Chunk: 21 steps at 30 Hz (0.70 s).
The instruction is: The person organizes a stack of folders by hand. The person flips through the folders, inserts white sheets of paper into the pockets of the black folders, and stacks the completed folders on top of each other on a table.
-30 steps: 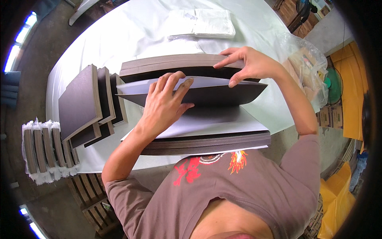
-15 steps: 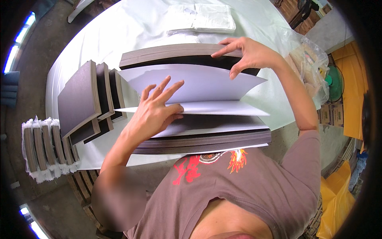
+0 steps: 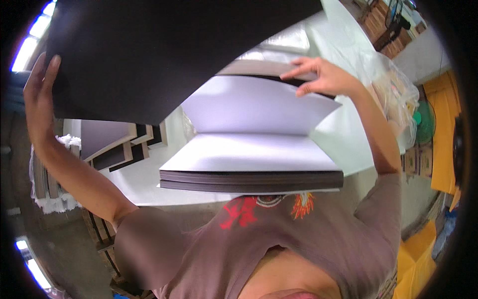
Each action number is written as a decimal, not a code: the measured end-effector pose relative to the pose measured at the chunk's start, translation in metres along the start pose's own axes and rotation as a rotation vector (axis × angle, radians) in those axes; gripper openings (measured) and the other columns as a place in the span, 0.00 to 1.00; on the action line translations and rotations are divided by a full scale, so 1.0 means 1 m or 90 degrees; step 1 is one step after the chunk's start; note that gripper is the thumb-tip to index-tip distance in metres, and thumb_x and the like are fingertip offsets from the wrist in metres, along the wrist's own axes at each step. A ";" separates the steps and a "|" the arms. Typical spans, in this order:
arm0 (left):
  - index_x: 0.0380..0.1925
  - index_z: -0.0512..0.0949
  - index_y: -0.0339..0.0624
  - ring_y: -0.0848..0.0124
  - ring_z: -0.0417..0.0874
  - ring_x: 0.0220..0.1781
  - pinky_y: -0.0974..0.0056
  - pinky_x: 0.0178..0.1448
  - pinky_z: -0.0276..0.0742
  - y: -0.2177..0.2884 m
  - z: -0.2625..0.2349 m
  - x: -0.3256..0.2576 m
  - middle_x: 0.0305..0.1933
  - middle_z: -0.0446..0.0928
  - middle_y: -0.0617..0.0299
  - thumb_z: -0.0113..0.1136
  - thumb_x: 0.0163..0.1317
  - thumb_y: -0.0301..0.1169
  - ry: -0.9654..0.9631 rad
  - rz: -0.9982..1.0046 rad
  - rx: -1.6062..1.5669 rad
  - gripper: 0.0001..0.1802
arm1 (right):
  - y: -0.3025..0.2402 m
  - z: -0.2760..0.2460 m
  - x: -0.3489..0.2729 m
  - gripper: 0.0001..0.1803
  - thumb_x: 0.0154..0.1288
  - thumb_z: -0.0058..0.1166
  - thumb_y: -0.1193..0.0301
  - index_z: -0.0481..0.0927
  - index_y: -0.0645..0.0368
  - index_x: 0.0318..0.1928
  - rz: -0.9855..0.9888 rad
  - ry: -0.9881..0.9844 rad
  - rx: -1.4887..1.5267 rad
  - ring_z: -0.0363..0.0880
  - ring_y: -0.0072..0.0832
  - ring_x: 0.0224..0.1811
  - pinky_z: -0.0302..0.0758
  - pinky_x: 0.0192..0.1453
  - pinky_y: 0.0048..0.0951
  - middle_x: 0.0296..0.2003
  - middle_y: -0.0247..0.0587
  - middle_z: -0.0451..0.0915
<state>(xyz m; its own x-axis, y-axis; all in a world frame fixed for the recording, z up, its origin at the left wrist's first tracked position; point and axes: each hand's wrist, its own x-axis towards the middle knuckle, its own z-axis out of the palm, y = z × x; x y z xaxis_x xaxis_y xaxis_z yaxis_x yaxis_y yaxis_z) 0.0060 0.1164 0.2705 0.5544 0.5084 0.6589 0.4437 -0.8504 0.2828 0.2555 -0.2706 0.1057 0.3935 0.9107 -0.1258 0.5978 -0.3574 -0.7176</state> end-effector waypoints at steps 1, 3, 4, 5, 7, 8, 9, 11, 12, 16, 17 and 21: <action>0.59 0.69 0.39 0.56 0.70 0.63 0.56 0.68 0.59 -0.014 0.003 0.020 0.58 0.72 0.47 0.57 0.56 0.55 0.031 -0.013 -0.041 0.38 | 0.000 -0.001 0.002 0.28 0.43 0.68 0.52 0.83 0.45 0.47 -0.002 -0.010 -0.013 0.63 0.45 0.65 0.58 0.67 0.46 0.56 0.57 0.72; 0.58 0.71 0.40 0.57 0.69 0.64 0.56 0.68 0.59 -0.042 0.014 0.054 0.58 0.72 0.48 0.57 0.57 0.55 0.098 -0.037 -0.112 0.36 | -0.004 -0.002 -0.003 0.23 0.45 0.68 0.56 0.85 0.47 0.44 0.016 -0.008 -0.029 0.64 0.45 0.64 0.60 0.67 0.42 0.57 0.56 0.70; 0.57 0.72 0.40 0.57 0.69 0.64 0.56 0.68 0.59 -0.052 0.019 0.068 0.58 0.73 0.49 0.57 0.57 0.55 0.129 -0.051 -0.143 0.36 | -0.005 -0.001 -0.004 0.22 0.46 0.68 0.57 0.85 0.47 0.44 0.013 -0.012 0.002 0.65 0.45 0.63 0.61 0.66 0.40 0.56 0.56 0.71; 0.56 0.73 0.41 0.58 0.69 0.64 0.57 0.67 0.60 -0.061 0.027 0.081 0.58 0.73 0.50 0.56 0.57 0.55 0.158 -0.067 -0.181 0.35 | -0.007 -0.001 -0.006 0.21 0.46 0.67 0.58 0.85 0.48 0.43 0.016 -0.016 0.030 0.65 0.45 0.62 0.62 0.65 0.39 0.55 0.55 0.71; 0.55 0.74 0.44 0.60 0.73 0.60 0.59 0.65 0.64 -0.076 0.045 0.107 0.57 0.74 0.53 0.57 0.56 0.55 0.234 0.038 -0.019 0.33 | -0.005 0.002 -0.003 0.19 0.48 0.67 0.63 0.85 0.48 0.43 -0.008 -0.033 0.044 0.67 0.43 0.60 0.65 0.62 0.36 0.53 0.54 0.72; 0.54 0.75 0.46 0.61 0.75 0.58 0.60 0.63 0.65 -0.079 0.054 0.114 0.56 0.75 0.55 0.57 0.56 0.55 0.270 0.089 0.059 0.32 | -0.005 0.003 -0.005 0.19 0.48 0.67 0.63 0.85 0.48 0.43 0.001 -0.032 0.054 0.67 0.43 0.60 0.65 0.62 0.36 0.53 0.54 0.72; 0.50 0.77 0.47 0.62 0.78 0.53 0.61 0.58 0.70 -0.046 0.083 0.105 0.53 0.77 0.58 0.59 0.56 0.52 0.271 0.100 0.085 0.28 | -0.003 0.004 -0.008 0.19 0.47 0.67 0.63 0.85 0.48 0.43 0.019 -0.029 0.065 0.67 0.43 0.60 0.65 0.62 0.37 0.53 0.54 0.72; 0.44 0.80 0.49 0.64 0.82 0.42 0.62 0.48 0.76 -0.014 0.126 0.093 0.47 0.80 0.63 0.61 0.55 0.44 0.314 0.239 0.096 0.19 | -0.008 0.006 -0.009 0.18 0.47 0.67 0.63 0.85 0.47 0.43 0.008 -0.043 0.089 0.66 0.43 0.61 0.65 0.62 0.37 0.54 0.55 0.71; 0.41 0.81 0.49 0.65 0.83 0.38 0.62 0.42 0.78 -0.019 0.164 0.095 0.43 0.81 0.65 0.61 0.54 0.38 0.346 0.367 0.055 0.15 | -0.011 0.007 -0.010 0.18 0.47 0.67 0.63 0.85 0.47 0.43 0.013 -0.044 0.080 0.66 0.43 0.62 0.64 0.63 0.37 0.54 0.55 0.71; 0.42 0.79 0.49 0.68 0.83 0.42 0.67 0.43 0.80 0.055 0.264 0.043 0.46 0.80 0.64 0.49 0.56 0.20 0.187 0.529 -0.116 0.17 | -0.022 0.008 -0.026 0.18 0.47 0.67 0.64 0.85 0.45 0.42 0.030 -0.024 0.076 0.67 0.45 0.61 0.64 0.63 0.38 0.57 0.56 0.69; 0.44 0.79 0.50 0.67 0.81 0.47 0.65 0.48 0.79 0.065 0.282 0.024 0.48 0.79 0.63 0.47 0.57 0.19 0.048 0.521 -0.149 0.19 | -0.021 0.009 -0.027 0.18 0.47 0.67 0.64 0.85 0.45 0.42 0.028 -0.023 0.076 0.67 0.45 0.61 0.64 0.63 0.38 0.57 0.56 0.69; 0.51 0.78 0.58 0.59 0.79 0.51 0.58 0.56 0.73 0.077 0.296 -0.020 0.47 0.80 0.58 0.59 0.59 0.36 -0.716 0.438 0.074 0.19 | -0.024 0.010 -0.032 0.18 0.46 0.69 0.66 0.85 0.50 0.42 0.054 -0.029 0.073 0.68 0.41 0.59 0.66 0.62 0.34 0.59 0.51 0.66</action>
<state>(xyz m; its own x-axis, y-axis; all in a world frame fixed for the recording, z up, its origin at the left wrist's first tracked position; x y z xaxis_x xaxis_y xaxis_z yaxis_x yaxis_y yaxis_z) 0.2375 0.0812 0.0731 0.9421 -0.1374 -0.3059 -0.1354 -0.9904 0.0278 0.2221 -0.2890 0.1200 0.4051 0.8878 -0.2184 0.4792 -0.4095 -0.7763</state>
